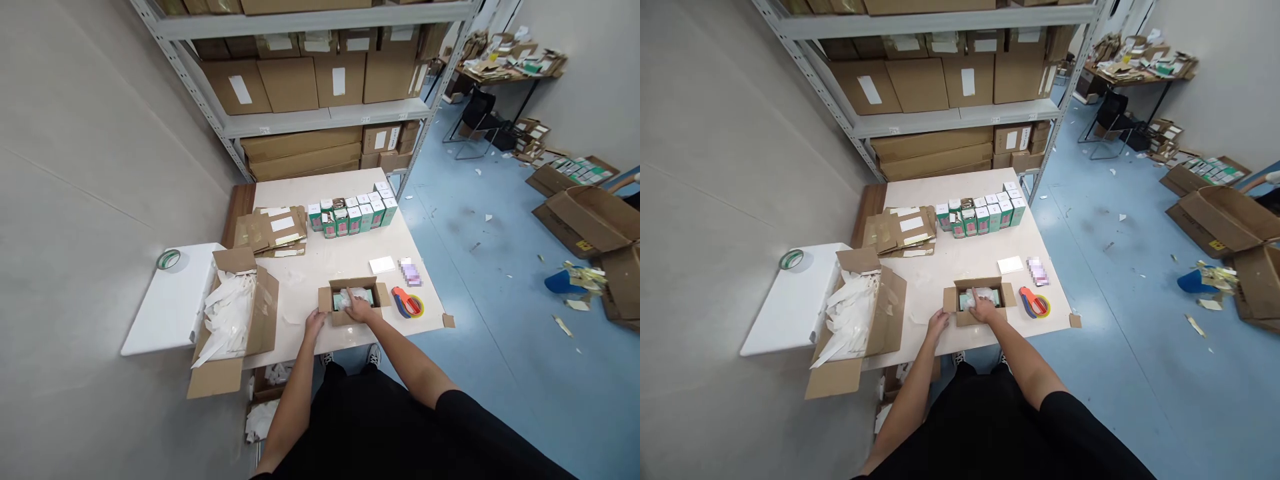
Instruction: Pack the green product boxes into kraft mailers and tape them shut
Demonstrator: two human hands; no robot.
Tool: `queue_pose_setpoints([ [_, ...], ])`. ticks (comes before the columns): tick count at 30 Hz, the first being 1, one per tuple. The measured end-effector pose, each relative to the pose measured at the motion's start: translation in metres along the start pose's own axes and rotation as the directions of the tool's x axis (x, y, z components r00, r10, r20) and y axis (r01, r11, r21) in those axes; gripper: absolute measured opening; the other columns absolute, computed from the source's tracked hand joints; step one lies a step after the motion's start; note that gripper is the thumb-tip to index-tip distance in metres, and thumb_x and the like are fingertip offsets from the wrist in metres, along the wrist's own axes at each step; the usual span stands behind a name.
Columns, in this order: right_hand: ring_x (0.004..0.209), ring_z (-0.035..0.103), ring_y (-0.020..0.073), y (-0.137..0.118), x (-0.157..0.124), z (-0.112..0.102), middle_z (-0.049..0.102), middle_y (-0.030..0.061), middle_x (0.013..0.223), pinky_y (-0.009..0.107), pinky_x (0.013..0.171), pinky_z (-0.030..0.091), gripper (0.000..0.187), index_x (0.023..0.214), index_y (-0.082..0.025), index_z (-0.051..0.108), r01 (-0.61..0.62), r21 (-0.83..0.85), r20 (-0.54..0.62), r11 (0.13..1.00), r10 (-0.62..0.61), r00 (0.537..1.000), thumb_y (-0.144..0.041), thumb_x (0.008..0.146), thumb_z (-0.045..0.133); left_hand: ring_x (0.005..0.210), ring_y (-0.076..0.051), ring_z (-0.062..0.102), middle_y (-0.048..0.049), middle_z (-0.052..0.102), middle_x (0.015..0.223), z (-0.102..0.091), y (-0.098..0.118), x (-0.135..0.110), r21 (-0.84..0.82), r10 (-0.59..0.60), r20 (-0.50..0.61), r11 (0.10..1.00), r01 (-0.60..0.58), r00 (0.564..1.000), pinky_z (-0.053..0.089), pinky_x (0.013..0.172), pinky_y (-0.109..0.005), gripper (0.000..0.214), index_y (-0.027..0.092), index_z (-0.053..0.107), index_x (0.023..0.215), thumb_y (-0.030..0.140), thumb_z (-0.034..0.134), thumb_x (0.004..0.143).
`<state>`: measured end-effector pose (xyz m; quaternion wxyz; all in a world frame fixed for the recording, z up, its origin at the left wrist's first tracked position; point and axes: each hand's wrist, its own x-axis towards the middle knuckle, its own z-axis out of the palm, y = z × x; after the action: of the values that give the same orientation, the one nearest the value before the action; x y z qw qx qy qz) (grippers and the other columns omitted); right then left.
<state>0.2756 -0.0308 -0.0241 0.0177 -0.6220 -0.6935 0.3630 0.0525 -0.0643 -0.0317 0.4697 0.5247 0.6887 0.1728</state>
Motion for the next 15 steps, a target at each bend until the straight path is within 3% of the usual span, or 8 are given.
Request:
queue_pose_setpoints([
  [2,0.134,0.057,0.0328,0.000,-0.004,-0.001,0.058,0.0214,0.148,0.044,0.107,0.044,0.087,0.167,-0.015,0.016,0.005,0.075,-0.037,0.997,-0.002,0.999,-0.037,0.094,0.058,0.141,-0.026,0.053,-0.0133,0.053,0.155,0.005,0.003,0.001,-0.050,0.082,0.045,0.996,-0.080,0.996,0.045,0.114,-0.039,0.067,0.020,0.039,0.159,0.038,0.056,0.096],
  [5,0.144,0.047,0.0339,0.001,-0.012,-0.002,0.052,0.0203,0.154,0.046,0.112,0.041,0.085,0.166,-0.013,0.019,-0.009,0.118,-0.133,0.993,0.025,0.991,-0.037,0.094,0.057,0.155,-0.029,0.033,-0.0110,0.032,0.169,0.017,0.016,-0.002,0.088,0.199,0.166,0.973,-0.215,0.966,0.034,0.124,-0.042,0.084,0.022,0.041,0.159,0.039,0.071,0.083],
  [7,0.148,0.040,0.0346,0.001,-0.019,-0.004,0.052,0.0181,0.155,0.048,0.116,0.037,0.082,0.164,-0.015,0.026,0.011,0.107,-0.203,0.994,0.011,0.979,-0.036,0.092,0.059,0.159,-0.034,0.018,-0.0102,0.018,0.173,0.024,0.024,-0.005,0.248,0.184,0.297,0.933,-0.261,0.937,0.027,0.127,-0.046,0.101,0.022,0.036,0.162,0.035,0.080,0.072],
  [9,0.147,0.042,0.0327,0.005,-0.027,-0.008,0.053,0.0151,0.154,0.047,0.118,0.038,0.079,0.163,-0.018,0.032,0.071,0.109,-0.287,0.991,-0.037,0.957,-0.036,0.091,0.059,0.160,-0.039,0.007,-0.0076,0.007,0.175,0.028,0.027,-0.009,0.390,0.127,0.340,0.882,-0.263,0.932,0.028,0.126,-0.051,0.114,0.024,0.028,0.165,0.026,0.081,0.064],
  [12,0.141,0.048,0.0303,0.022,-0.040,-0.016,0.056,0.0138,0.149,0.047,0.117,0.040,0.069,0.158,-0.020,0.040,0.141,0.151,-0.467,0.978,-0.055,0.883,-0.038,0.093,0.054,0.159,-0.042,0.001,-0.0011,0.005,0.175,0.031,0.025,-0.014,0.492,0.122,0.290,0.832,-0.257,0.949,0.034,0.121,-0.054,0.114,0.028,0.021,0.167,0.015,0.072,0.066],
  [15,0.136,0.051,0.0342,0.053,-0.054,-0.024,0.060,0.0182,0.142,0.053,0.117,0.039,0.062,0.148,-0.016,0.052,0.052,0.255,-0.619,0.966,0.122,0.776,-0.043,0.092,0.052,0.160,-0.038,0.007,0.0025,0.011,0.175,0.032,0.021,-0.016,0.482,0.163,0.243,0.835,-0.265,0.956,0.036,0.121,-0.051,0.103,0.031,0.024,0.166,0.013,0.064,0.072],
])
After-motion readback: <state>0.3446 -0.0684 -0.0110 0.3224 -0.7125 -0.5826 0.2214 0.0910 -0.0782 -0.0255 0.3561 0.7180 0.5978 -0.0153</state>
